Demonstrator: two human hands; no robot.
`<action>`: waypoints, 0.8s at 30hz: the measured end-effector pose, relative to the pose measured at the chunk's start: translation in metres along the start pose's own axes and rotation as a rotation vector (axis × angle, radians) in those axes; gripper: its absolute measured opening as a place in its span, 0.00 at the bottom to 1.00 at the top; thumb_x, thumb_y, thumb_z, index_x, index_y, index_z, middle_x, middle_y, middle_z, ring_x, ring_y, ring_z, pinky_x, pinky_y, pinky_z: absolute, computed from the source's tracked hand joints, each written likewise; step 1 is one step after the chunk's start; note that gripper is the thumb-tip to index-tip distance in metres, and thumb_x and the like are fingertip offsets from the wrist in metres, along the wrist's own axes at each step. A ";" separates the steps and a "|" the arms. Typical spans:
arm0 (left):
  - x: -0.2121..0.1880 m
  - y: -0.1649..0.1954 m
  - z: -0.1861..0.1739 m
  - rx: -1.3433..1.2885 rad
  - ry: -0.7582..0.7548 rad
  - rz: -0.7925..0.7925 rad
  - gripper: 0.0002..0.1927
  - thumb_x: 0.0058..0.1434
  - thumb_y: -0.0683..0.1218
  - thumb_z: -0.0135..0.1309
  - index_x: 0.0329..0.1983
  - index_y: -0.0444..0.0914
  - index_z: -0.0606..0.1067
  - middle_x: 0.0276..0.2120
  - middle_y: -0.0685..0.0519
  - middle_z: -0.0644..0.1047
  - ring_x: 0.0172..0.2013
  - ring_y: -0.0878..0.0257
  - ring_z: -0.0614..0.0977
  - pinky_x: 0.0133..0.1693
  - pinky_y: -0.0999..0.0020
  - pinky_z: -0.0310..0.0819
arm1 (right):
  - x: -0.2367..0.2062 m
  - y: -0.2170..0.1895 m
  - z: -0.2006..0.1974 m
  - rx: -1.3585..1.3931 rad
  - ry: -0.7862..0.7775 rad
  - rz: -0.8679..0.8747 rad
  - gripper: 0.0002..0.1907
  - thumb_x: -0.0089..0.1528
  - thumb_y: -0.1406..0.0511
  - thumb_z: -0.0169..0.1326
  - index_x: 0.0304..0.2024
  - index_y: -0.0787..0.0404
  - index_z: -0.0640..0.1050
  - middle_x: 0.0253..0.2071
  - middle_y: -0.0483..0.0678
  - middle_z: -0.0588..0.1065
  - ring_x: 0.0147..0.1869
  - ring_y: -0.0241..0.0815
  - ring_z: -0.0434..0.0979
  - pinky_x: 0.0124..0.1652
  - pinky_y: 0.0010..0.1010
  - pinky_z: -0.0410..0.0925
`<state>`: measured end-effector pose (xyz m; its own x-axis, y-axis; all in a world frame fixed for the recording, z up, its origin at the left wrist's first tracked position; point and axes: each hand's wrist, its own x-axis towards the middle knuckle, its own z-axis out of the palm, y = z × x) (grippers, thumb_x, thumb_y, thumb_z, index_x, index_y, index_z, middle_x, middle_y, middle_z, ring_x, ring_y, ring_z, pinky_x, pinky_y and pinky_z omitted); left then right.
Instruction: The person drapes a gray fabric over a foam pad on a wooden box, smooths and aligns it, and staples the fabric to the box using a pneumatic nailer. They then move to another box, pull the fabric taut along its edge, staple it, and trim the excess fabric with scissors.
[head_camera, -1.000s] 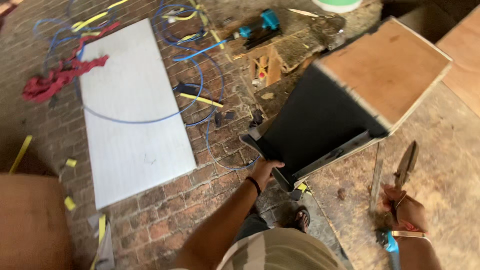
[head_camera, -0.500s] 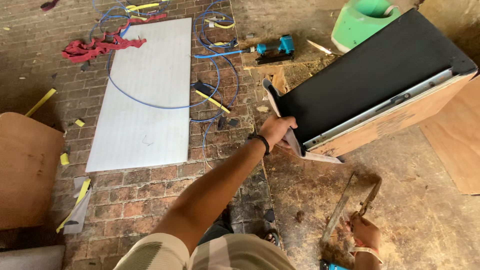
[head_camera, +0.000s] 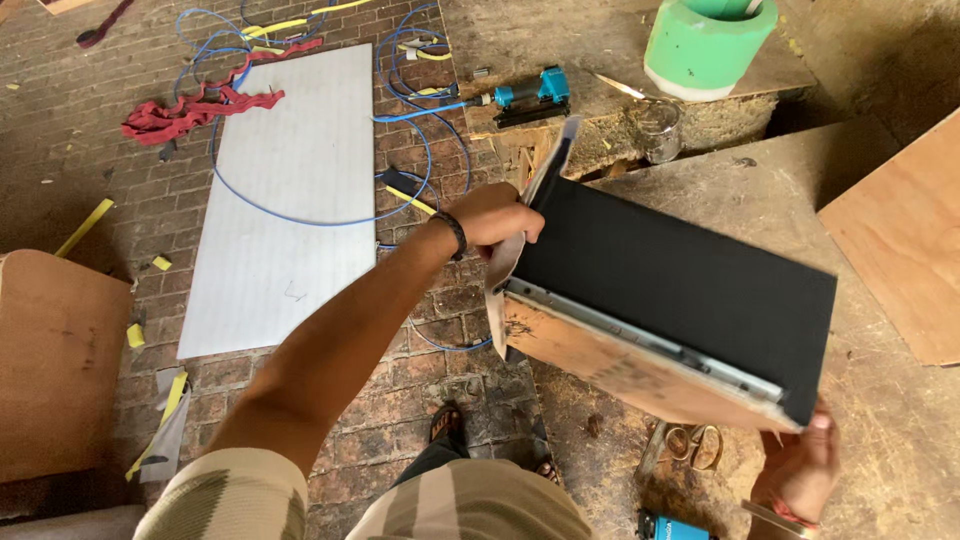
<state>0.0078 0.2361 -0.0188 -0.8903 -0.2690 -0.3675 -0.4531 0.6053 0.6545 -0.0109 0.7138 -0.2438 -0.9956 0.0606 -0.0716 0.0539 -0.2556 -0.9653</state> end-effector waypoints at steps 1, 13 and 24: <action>-0.001 0.003 0.000 0.140 -0.004 0.013 0.24 0.46 0.55 0.59 0.26 0.27 0.81 0.21 0.38 0.81 0.22 0.49 0.86 0.28 0.58 0.79 | -0.004 -0.011 0.006 0.130 -0.080 -0.047 0.40 0.69 0.46 0.57 0.71 0.69 0.69 0.67 0.56 0.74 0.71 0.50 0.74 0.65 0.39 0.69; 0.009 -0.125 0.031 -0.439 -0.121 1.143 0.50 0.69 0.76 0.36 0.80 0.36 0.51 0.73 0.39 0.62 0.73 0.50 0.65 0.73 0.56 0.61 | -0.012 -0.120 0.080 -0.343 -0.118 -0.385 0.14 0.71 0.77 0.53 0.59 0.72 0.74 0.56 0.55 0.76 0.60 0.42 0.78 0.64 0.30 0.72; -0.088 -0.128 0.080 -0.412 0.482 0.572 0.27 0.75 0.53 0.44 0.72 0.33 0.65 0.45 0.38 0.81 0.46 0.54 0.85 0.49 0.66 0.77 | -0.063 -0.168 0.362 -0.826 -1.119 -1.317 0.25 0.58 0.72 0.59 0.59 0.57 0.78 0.58 0.53 0.79 0.61 0.51 0.77 0.60 0.44 0.70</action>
<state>0.1481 0.2422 -0.1225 -0.8675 -0.3507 0.3527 0.1748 0.4489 0.8763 0.0150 0.4035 0.0134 -0.0002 -0.8395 0.5433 -0.9836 -0.0979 -0.1518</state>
